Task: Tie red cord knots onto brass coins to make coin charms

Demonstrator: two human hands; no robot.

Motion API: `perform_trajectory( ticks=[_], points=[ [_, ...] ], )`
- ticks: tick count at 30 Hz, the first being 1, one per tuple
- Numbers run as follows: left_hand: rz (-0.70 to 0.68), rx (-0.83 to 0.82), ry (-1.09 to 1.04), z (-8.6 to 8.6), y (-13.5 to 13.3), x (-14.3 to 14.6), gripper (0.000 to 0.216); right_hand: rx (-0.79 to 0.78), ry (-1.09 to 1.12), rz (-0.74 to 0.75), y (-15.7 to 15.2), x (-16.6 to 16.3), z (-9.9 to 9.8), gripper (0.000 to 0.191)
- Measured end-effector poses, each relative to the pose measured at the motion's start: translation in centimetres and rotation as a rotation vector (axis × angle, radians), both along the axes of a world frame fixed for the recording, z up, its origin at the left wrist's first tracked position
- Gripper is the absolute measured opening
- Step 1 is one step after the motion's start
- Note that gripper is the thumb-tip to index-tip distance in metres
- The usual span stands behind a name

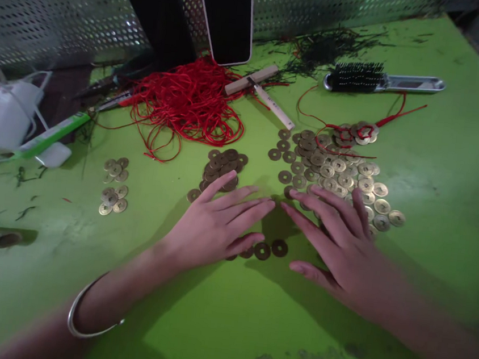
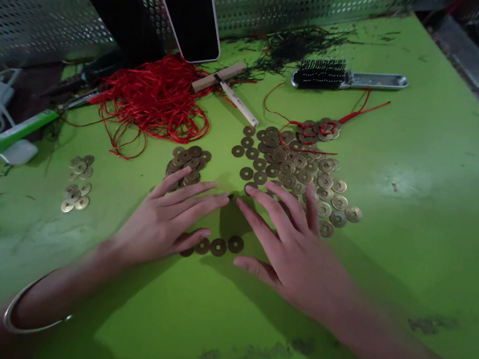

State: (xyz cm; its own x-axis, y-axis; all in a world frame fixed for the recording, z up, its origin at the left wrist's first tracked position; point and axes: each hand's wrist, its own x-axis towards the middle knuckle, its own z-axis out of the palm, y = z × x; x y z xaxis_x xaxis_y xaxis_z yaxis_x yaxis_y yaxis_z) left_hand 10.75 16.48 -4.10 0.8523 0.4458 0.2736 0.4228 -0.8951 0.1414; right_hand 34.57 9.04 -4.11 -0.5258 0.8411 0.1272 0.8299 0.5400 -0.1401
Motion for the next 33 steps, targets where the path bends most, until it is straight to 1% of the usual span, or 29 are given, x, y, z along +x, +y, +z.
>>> perform_trajectory(
  ticks=[5, 11, 17, 21, 29, 33],
  points=[
    [-0.004, -0.04, -0.016, 0.0, 0.24, -0.06, 0.033, 0.003, -0.002, -0.011, -0.02, 0.06, -0.14, 0.066],
    [0.021, 0.016, -0.023, 0.08, 0.26, -0.06, 0.031, 0.005, -0.025, -0.011, 0.05, 0.06, -0.09, 0.066],
    [-0.05, 0.016, -0.046, -0.03, 0.06, -0.14, 0.025, 0.038, -0.069, -0.019, 0.09, 0.03, -0.58, 0.061],
    [-0.032, 0.044, -0.052, -0.02, 0.06, -0.08, 0.025, 0.037, -0.084, -0.016, -0.03, 0.03, -0.77, 0.06],
    [0.007, 0.093, -0.037, 0.01, 0.12, 0.06, 0.027, 0.031, -0.021, 0.001, 0.03, -0.13, -0.25, 0.057],
    [0.011, 0.111, -0.02, -0.09, 0.08, 0.08, 0.029, 0.039, -0.007, -0.004, 0.1, -0.21, -0.38, 0.06]
  ],
)
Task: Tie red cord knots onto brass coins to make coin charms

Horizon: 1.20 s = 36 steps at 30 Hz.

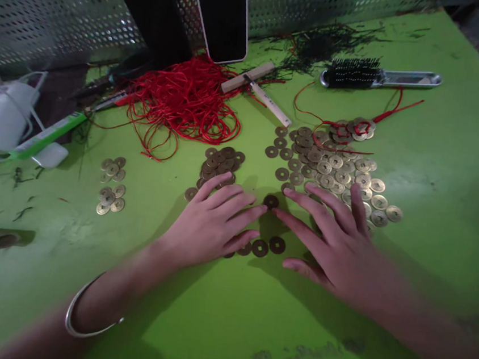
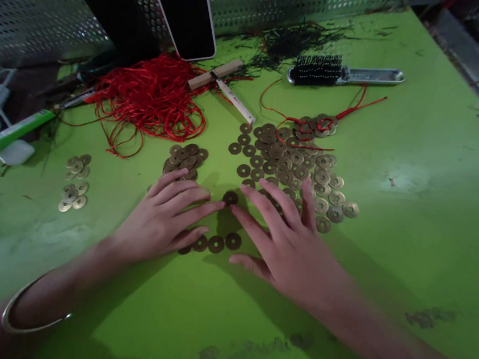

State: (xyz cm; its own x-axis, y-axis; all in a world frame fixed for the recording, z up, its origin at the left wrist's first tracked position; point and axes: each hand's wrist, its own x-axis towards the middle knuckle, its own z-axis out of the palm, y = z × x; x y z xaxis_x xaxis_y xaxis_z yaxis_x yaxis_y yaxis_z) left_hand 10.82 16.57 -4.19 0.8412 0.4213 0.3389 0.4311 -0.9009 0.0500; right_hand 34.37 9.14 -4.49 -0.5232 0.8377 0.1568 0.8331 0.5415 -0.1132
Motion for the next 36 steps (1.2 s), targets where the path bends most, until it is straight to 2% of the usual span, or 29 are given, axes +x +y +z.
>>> perform_trajectory(
  ticks=[3, 9, 15, 18, 21, 26, 32, 36],
  points=[
    [0.001, 0.008, 0.007, -0.1, -0.1, 0.0, 0.029, 0.001, -0.025, -0.003, -0.1, 0.0, -0.1, 0.062],
    [0.035, 0.001, 0.052, 0.0, -0.3, 0.0, 0.035, 0.0, -0.038, 0.116, -0.4, -0.3, 0.2, 0.061],
    [0.24, -0.011, 0.164, 0.0, 0.0, -0.6, 0.055, -0.027, -0.083, 0.086, -0.1, 0.1, 0.3, 0.065],
    [0.284, -0.071, 0.203, -0.4, 0.1, -0.8, 0.063, -0.049, -0.102, 0.026, 0.1, 0.6, 0.1, 0.069],
    [0.247, -0.092, 0.19, -0.5, 0.0, -0.7, 0.063, -0.066, -0.103, 0.008, 0.2, 1.1, 0.0, 0.079],
    [0.132, -0.105, 0.178, -0.2, -0.3, -0.5, 0.057, -0.106, -0.112, 0.079, 0.2, 1.1, -0.3, 0.089],
    [-0.011, -0.102, 0.086, 0.0, -0.4, -0.5, 0.047, -0.082, -0.147, -0.016, 0.3, 1.6, -0.7, 0.083],
    [0.038, -0.056, 0.058, 0.2, -0.2, -0.7, 0.042, -0.069, -0.157, -0.055, 0.4, 1.7, -0.6, 0.079]
  ],
)
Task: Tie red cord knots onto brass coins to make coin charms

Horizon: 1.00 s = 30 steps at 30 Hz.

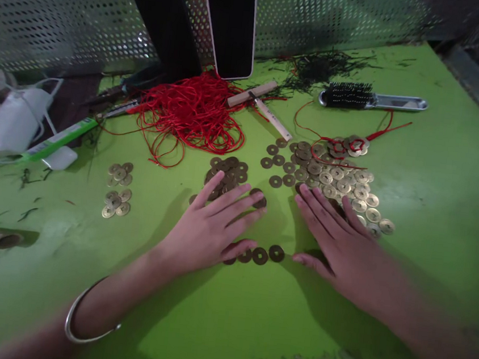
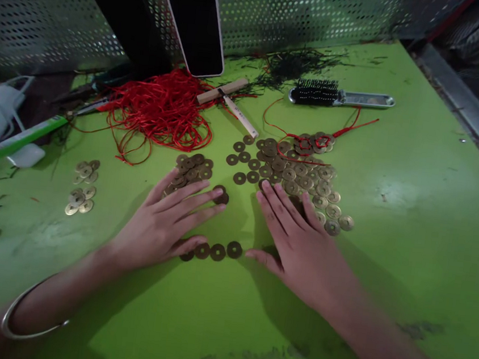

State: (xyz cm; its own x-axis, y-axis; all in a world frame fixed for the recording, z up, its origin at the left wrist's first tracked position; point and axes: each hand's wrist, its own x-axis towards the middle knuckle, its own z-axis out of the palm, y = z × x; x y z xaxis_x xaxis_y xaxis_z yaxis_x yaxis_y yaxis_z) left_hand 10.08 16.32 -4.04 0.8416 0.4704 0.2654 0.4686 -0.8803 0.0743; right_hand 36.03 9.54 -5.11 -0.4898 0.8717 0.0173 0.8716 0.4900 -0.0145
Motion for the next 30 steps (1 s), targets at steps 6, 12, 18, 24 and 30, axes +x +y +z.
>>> perform_trajectory(
  ticks=[6, 12, 18, 24, 30],
  points=[
    [-0.03, 0.002, -0.005, -0.1, -0.2, 0.1, 0.04, 0.03, 0.016, 0.102, -0.3, -0.9, 0.2, 0.083],
    [-0.082, 0.001, -0.03, -0.4, -0.3, 0.1, 0.036, -0.025, 0.035, 0.158, -0.5, -1.3, 0.4, 0.081],
    [-0.093, 0.069, 0.037, -0.3, -0.1, 0.0, 0.037, -0.011, 0.058, 0.144, -0.5, -1.3, 0.4, 0.082],
    [-0.174, 0.219, 0.107, -0.1, -0.1, 0.2, 0.035, -0.016, 0.061, 0.144, -0.5, -1.5, 0.6, 0.083],
    [-0.169, 0.238, 0.075, -0.3, 0.0, 0.1, 0.039, -0.018, 0.071, 0.144, -0.5, -1.5, 0.7, 0.081]
  ],
)
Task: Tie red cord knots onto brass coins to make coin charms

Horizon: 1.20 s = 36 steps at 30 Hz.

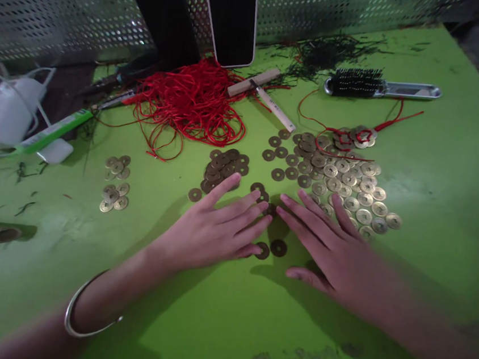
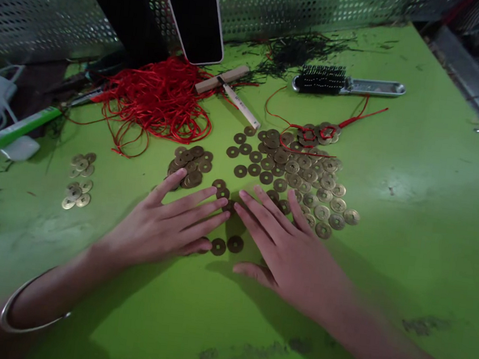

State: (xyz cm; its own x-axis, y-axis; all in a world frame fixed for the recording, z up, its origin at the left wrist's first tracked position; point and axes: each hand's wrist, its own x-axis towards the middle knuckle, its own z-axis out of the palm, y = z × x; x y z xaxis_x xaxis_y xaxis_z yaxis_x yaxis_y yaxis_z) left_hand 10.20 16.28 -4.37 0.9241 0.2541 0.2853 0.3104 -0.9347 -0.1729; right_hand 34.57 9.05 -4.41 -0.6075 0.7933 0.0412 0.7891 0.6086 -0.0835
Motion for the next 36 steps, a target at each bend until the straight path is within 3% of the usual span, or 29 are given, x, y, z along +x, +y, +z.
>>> perform_trajectory(
  ticks=[8, 16, 22, 26, 30, 36],
  points=[
    [0.019, -0.084, 0.037, 0.89, 0.03, 0.16, 0.037, 0.005, -0.004, -0.029, -0.04, 0.03, -0.03, 0.077],
    [-0.046, 0.001, -0.051, 0.18, 0.18, 0.28, 0.042, -0.015, 0.005, -0.036, -0.1, -0.04, -0.12, 0.077],
    [-0.039, -0.086, -0.118, 0.67, 0.44, 0.37, 0.042, 0.001, 0.013, -0.022, -0.04, -0.12, -0.06, 0.077],
    [0.055, -0.166, -0.178, 0.67, 0.6, 0.38, 0.029, 0.023, 0.013, 0.029, 0.03, -0.18, -0.15, 0.072],
    [0.165, -0.203, -0.129, 0.63, 0.76, 0.24, 0.031, 0.021, 0.037, 0.076, 0.15, -0.12, -0.18, 0.062],
    [0.218, -0.206, -0.124, 0.63, 0.78, 0.04, 0.029, 0.015, 0.082, 0.018, 0.18, -0.06, -0.03, 0.049]
  ],
)
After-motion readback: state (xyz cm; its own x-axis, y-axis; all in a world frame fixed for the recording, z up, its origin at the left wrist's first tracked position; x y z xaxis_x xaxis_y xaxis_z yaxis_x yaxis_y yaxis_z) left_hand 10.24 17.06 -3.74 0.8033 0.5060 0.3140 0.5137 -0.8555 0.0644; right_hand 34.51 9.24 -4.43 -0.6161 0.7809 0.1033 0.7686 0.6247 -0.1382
